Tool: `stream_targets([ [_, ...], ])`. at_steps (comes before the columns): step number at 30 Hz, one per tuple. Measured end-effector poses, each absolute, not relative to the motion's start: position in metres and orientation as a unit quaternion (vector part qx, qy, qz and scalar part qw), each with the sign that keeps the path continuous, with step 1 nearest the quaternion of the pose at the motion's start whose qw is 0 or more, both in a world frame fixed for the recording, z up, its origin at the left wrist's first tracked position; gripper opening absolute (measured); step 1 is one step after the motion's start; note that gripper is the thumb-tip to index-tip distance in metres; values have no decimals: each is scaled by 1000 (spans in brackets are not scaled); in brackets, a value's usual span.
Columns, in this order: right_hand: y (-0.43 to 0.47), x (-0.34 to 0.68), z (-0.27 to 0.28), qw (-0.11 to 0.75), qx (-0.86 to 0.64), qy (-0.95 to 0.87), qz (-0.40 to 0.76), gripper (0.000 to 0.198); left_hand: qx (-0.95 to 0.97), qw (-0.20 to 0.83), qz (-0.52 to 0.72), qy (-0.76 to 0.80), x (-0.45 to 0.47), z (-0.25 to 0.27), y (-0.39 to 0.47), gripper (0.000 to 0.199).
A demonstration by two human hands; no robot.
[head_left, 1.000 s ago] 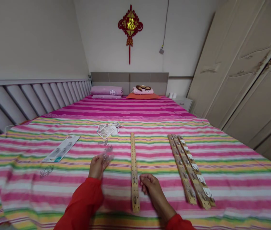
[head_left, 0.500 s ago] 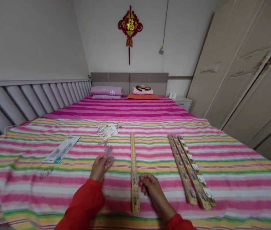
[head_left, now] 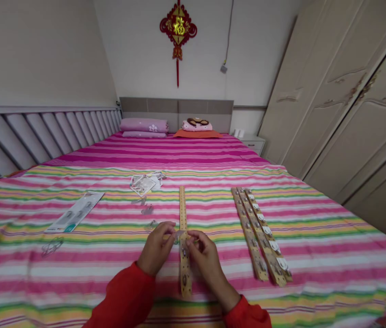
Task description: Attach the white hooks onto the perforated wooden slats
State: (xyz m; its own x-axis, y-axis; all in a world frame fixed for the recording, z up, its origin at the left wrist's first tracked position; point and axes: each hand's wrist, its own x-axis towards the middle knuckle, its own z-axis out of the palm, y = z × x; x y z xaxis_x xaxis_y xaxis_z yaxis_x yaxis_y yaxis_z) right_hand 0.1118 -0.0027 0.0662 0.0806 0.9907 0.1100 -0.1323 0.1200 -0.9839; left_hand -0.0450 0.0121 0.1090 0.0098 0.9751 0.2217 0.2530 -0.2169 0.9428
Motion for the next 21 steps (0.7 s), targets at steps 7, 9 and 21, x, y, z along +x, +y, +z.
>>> stream_targets([
  [7, -10, 111, 63, 553, -463, -570, 394, 47, 529, 439, 461, 561, -31, 97, 9, 22],
  [9, -14, 110, 63, 535, -452, -627, 340, 72, 532, 433, 460, 563, -30, 96, 9, 21],
  [21, -9, 111, 62, 559, -428, -635, 318, 64, 639, 329, 382, 581, -36, 92, 8, 18],
])
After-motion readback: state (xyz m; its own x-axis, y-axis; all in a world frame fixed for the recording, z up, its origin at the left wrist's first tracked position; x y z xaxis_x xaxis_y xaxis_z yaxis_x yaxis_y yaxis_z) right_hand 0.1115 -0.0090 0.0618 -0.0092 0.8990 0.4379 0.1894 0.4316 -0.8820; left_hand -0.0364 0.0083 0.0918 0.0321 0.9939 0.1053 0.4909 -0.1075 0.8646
